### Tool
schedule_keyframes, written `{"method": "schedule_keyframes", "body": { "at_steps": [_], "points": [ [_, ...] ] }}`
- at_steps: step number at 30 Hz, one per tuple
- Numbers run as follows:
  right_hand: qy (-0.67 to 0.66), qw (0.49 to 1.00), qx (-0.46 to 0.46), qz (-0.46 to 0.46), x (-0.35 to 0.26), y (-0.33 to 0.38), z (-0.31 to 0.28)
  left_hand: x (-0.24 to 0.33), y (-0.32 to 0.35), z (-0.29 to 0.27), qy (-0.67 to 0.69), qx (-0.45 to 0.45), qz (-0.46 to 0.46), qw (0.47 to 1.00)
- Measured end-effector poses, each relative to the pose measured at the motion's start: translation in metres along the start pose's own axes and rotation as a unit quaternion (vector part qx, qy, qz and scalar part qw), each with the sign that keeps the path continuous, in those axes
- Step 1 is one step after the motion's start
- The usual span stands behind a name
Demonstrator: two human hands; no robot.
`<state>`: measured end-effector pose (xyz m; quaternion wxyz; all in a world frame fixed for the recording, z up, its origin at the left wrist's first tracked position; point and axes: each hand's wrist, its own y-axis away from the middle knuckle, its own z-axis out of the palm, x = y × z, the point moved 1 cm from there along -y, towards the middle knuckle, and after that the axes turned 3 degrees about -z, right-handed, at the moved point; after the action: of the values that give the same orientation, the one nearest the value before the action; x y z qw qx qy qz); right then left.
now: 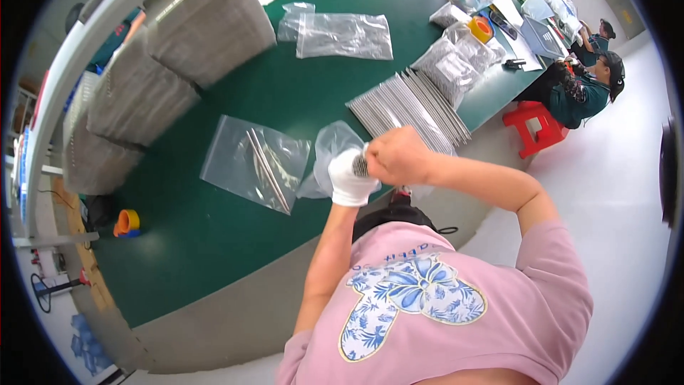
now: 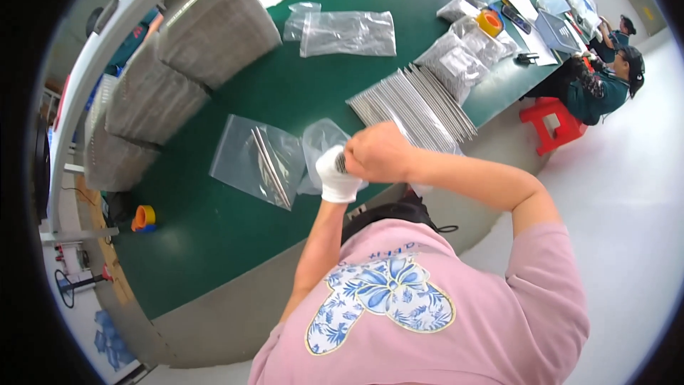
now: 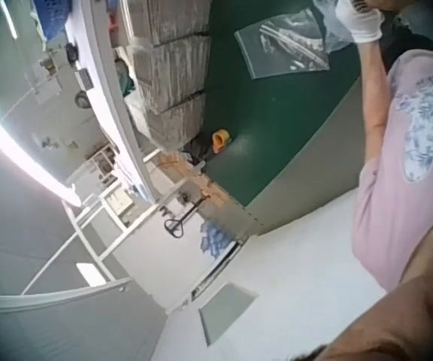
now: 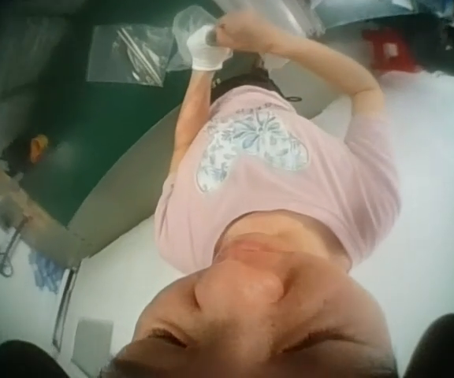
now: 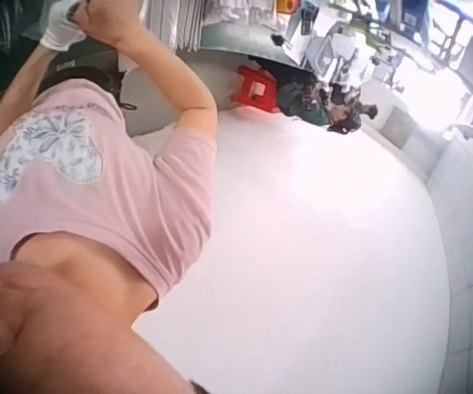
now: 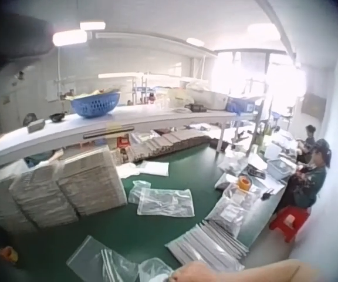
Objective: Counting and bagging small metal hardware components at an industrial workbench.
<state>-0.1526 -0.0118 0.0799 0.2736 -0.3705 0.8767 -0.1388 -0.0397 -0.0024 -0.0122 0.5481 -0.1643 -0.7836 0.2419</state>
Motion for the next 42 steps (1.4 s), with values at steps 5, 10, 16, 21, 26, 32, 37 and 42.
{"method": "schedule_keyframes", "body": {
  "at_steps": [5,10,16,21,26,32,37,42],
  "points": [
    [0.031,0.997,-0.069,-0.006,-0.002,0.006,-0.004,-0.008,0.013,0.005,-0.04,0.004,0.01,0.999],
    [0.024,0.996,-0.086,-0.013,-0.005,0.005,-0.008,-0.006,0.011,0.004,-0.047,-0.009,0.004,0.999],
    [0.02,0.997,-0.074,-0.009,-0.002,0.001,-0.008,-0.011,0.01,0.006,-0.031,-0.027,-0.024,0.999],
    [0.105,0.983,-0.146,-0.042,0.005,0.0,-0.007,-0.008,0.003,0.012,-0.001,0.011,0.02,1.0],
    [0.052,0.988,-0.133,0.06,0.009,-0.002,-0.007,-0.022,0.01,0.007,-0.002,-0.038,-0.023,0.999],
    [0.03,0.995,-0.033,0.083,-0.002,0.007,-0.001,0.001,0.012,0.005,0.089,-0.061,-0.072,0.992],
    [0.032,0.996,0.001,0.081,0.0,0.006,0.013,-0.01,0.004,0.023,0.048,-0.043,-0.072,0.995],
    [0.015,0.998,-0.045,0.036,-0.008,-0.001,0.019,-0.006,0.005,0.031,0.08,-0.051,-0.071,0.993]
  ]
}}
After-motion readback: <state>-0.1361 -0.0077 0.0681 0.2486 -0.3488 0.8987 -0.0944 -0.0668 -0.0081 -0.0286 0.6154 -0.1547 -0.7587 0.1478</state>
